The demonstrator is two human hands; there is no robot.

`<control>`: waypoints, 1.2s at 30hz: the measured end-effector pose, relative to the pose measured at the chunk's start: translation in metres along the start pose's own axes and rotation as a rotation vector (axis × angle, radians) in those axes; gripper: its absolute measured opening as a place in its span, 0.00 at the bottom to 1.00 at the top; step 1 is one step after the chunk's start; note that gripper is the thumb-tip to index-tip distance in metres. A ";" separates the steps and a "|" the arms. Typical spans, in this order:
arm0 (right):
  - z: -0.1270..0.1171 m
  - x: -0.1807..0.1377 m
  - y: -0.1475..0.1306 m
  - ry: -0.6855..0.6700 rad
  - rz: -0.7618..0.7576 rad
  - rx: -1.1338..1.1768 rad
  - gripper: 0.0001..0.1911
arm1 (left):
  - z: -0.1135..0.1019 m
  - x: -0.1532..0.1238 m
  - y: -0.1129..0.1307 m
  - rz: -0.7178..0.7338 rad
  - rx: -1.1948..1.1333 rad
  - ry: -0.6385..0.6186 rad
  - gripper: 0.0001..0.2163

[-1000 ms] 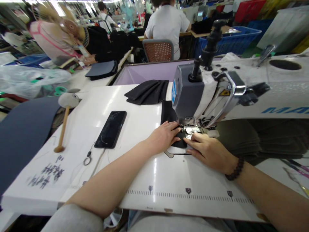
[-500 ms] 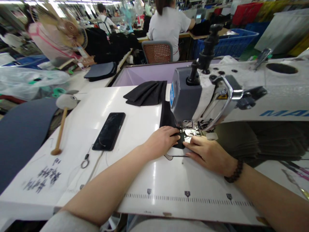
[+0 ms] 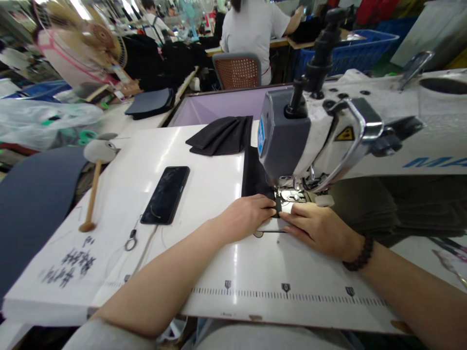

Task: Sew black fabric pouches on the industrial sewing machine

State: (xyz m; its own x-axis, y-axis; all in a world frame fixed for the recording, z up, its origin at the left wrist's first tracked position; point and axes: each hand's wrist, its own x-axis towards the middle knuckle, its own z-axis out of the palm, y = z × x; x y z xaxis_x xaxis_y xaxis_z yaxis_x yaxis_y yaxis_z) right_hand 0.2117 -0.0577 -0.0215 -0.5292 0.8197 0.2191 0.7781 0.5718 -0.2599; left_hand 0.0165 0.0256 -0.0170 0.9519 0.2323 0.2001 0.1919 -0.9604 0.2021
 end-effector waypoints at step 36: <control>0.005 0.005 -0.005 0.010 0.217 -0.111 0.12 | 0.002 0.010 -0.011 -0.098 -0.040 0.043 0.09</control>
State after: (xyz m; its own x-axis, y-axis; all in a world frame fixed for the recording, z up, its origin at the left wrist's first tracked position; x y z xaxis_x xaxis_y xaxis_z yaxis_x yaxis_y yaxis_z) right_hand 0.2038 -0.0560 -0.0237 -0.3421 0.9224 0.1791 0.9061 0.3743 -0.1972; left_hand 0.0248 0.0378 -0.0191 0.9179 0.3316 0.2180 0.2727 -0.9261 0.2607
